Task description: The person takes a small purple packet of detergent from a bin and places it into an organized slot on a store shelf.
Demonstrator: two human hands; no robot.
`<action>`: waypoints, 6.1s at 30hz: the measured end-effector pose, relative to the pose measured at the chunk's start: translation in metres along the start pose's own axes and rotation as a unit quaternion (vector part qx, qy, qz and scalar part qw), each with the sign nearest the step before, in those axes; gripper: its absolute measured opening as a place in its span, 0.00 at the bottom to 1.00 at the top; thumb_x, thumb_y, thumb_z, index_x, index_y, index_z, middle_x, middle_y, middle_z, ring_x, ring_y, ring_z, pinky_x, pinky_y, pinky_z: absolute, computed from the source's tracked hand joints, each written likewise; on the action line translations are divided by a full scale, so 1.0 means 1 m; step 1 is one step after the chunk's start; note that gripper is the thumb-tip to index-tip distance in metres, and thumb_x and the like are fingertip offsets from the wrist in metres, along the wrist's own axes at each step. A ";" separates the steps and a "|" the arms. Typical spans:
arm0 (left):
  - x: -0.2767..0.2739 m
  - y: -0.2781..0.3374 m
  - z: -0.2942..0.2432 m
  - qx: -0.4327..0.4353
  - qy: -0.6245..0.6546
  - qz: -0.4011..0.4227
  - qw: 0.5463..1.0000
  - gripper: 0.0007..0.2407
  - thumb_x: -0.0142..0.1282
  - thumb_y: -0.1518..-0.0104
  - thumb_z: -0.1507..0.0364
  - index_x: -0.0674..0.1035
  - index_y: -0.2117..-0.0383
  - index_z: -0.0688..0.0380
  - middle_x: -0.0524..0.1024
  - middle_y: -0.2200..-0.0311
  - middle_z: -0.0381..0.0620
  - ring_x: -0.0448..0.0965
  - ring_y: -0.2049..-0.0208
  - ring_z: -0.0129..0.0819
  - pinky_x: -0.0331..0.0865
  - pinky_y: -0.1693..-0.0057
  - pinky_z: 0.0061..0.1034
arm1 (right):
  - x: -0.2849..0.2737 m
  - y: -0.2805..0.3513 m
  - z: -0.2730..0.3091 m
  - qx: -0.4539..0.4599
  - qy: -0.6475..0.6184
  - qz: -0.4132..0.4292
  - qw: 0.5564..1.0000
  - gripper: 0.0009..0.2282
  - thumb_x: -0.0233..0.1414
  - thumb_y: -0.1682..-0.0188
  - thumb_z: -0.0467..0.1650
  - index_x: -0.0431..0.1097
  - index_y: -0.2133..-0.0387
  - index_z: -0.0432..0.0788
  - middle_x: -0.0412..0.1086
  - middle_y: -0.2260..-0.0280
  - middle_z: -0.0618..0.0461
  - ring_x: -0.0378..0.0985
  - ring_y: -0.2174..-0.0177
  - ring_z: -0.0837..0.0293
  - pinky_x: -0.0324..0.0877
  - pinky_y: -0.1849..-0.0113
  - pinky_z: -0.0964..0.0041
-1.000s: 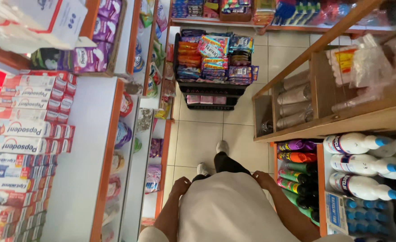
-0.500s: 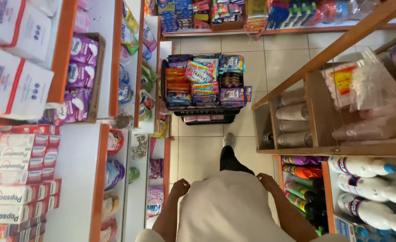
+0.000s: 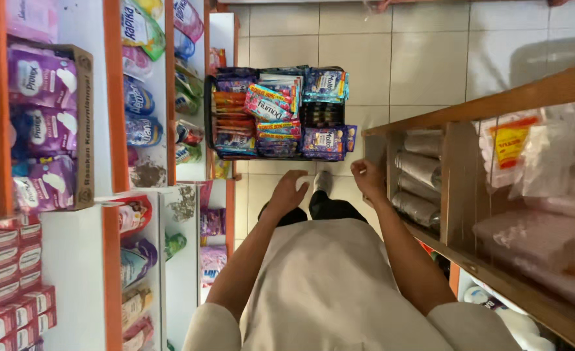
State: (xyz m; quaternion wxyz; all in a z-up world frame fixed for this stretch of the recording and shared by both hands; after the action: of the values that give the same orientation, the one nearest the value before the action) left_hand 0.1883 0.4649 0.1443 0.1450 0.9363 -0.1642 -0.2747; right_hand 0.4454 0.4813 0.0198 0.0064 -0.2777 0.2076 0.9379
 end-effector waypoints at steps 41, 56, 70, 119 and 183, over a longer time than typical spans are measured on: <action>-0.071 -0.059 -0.080 0.140 0.070 -0.125 0.980 0.23 0.60 0.51 0.69 0.68 0.47 0.54 0.67 0.50 0.62 0.67 0.47 0.59 0.64 0.44 0.45 | -0.031 -0.026 0.169 -0.075 -0.316 0.052 0.944 0.04 0.50 0.53 0.32 0.64 0.73 0.45 0.56 0.83 0.61 0.65 0.80 0.66 0.67 0.78 0.74; -0.090 -0.050 -0.132 0.164 0.373 -0.113 0.906 0.12 0.63 0.50 0.77 0.76 0.61 0.60 0.80 0.69 0.49 0.78 0.66 0.28 0.73 0.56 0.24 | -0.101 0.034 0.320 -0.200 -0.269 0.088 0.938 0.06 0.59 0.56 0.30 0.69 0.73 0.42 0.66 0.80 0.59 0.70 0.78 0.68 0.71 0.78 0.76; -0.108 0.016 -0.176 0.134 0.345 -0.089 0.925 0.11 0.66 0.54 0.73 0.76 0.68 0.58 0.77 0.80 0.43 0.77 0.77 0.22 0.72 0.70 0.14 | -0.103 0.089 0.351 -0.236 -0.283 0.074 0.926 0.05 0.59 0.57 0.30 0.70 0.77 0.43 0.65 0.83 0.60 0.67 0.80 0.71 0.65 0.77 0.79; -0.085 0.123 -0.183 0.213 0.436 -0.012 0.874 0.16 0.53 0.44 0.80 0.71 0.48 0.61 0.78 0.70 0.50 0.78 0.68 0.29 0.76 0.58 0.27 | -0.129 0.191 0.327 -0.248 -0.297 -0.040 0.921 0.06 0.52 0.50 0.30 0.74 0.73 0.42 0.67 0.83 0.58 0.64 0.81 0.71 0.64 0.80 0.79; -0.175 0.208 -0.193 0.429 0.074 -0.151 0.887 0.16 0.57 0.46 0.65 0.76 0.53 0.56 0.75 0.55 0.51 0.75 0.53 0.49 0.69 0.46 0.40 | 0.018 0.236 0.355 -0.058 -0.687 0.170 0.704 0.20 0.39 0.48 0.45 0.63 0.55 0.44 0.68 0.52 0.42 0.72 0.56 0.50 0.73 0.66 0.61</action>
State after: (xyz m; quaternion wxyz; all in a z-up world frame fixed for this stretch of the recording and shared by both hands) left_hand 0.1100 0.3800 0.4567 -0.3024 0.9383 -0.1114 -0.1255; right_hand 0.2165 0.4033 0.3709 -0.0280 0.4835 0.1350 0.8644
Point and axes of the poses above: each hand's wrist, its own y-axis away from the middle knuckle, its own x-axis out of the palm, z = x × y, the point moved 5 cm from there along -y, towards the middle knuckle
